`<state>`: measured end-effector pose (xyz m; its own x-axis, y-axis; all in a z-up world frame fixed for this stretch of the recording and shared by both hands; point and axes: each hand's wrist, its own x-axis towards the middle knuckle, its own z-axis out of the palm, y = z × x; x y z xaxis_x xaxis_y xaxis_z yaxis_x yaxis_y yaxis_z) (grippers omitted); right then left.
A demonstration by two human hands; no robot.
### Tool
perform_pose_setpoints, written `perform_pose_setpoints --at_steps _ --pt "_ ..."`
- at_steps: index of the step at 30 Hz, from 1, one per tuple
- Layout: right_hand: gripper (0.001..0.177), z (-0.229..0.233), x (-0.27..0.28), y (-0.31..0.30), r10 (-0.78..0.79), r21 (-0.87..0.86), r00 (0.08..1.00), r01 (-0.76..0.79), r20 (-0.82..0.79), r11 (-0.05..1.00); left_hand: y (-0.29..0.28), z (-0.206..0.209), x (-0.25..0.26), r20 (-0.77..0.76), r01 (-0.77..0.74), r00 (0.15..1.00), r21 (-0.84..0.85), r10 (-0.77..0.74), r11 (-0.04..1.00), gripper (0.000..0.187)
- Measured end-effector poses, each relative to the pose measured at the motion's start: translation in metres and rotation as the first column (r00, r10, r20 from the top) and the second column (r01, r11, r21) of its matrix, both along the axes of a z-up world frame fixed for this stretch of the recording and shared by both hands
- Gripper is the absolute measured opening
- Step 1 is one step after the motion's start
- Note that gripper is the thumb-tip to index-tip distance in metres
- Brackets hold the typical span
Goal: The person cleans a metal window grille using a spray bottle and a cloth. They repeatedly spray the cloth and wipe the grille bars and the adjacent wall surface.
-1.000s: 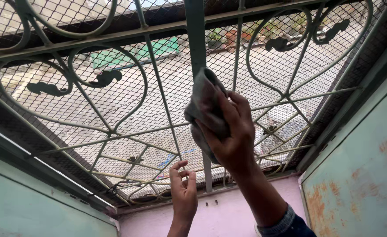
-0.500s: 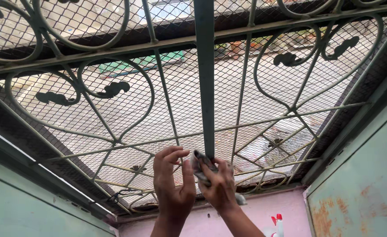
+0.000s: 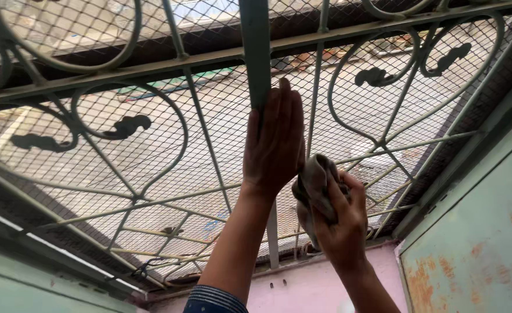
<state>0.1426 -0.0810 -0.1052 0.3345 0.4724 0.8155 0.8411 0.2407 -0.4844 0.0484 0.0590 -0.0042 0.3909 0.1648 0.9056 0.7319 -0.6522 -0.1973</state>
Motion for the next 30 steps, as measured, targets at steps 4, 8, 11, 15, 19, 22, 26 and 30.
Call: perform_pose_setpoints --at_steps 4,8,11,15,19,22,26,30 --pt "0.058 0.023 0.004 0.045 -0.146 0.054 0.983 0.141 0.109 0.989 0.017 -0.012 0.010 0.005 -0.077 0.997 0.071 0.077 0.994 0.051" --pt "0.055 -0.004 -0.003 0.049 -0.163 0.102 0.984 0.155 0.074 0.983 0.017 -0.017 0.010 0.017 -0.068 0.998 0.085 0.067 0.994 0.049" --pt "0.052 -0.024 0.000 0.046 -0.193 0.153 0.971 0.171 0.142 0.973 0.012 -0.007 0.009 0.041 -0.004 0.999 0.057 0.002 0.998 0.050" --pt "0.055 -0.062 0.000 0.032 -0.199 0.047 0.973 0.195 0.118 0.980 0.005 -0.001 0.010 0.056 0.020 0.998 0.047 -0.023 0.999 0.050" --pt "0.047 -0.081 0.006 0.023 -0.162 -0.109 0.987 0.164 0.024 0.980 -0.003 -0.007 0.005 0.032 0.052 0.998 -0.042 -0.051 0.998 0.054" --pt "0.048 -0.082 -0.001 -0.002 -0.141 -0.277 0.990 0.131 -0.018 0.952 -0.008 -0.002 0.004 0.026 -0.017 1.000 0.009 0.017 1.000 0.055" --pt "0.052 -0.060 -0.001 -0.016 -0.063 -0.353 0.977 -0.013 -0.205 0.936 -0.005 0.000 0.004 0.046 0.044 0.998 0.019 -0.045 0.999 0.053" --pt "0.050 -0.012 0.005 -0.011 0.017 -0.131 0.991 -0.034 -0.133 0.991 -0.004 -0.009 0.003 0.063 0.182 0.982 -0.072 -0.178 0.981 0.048"
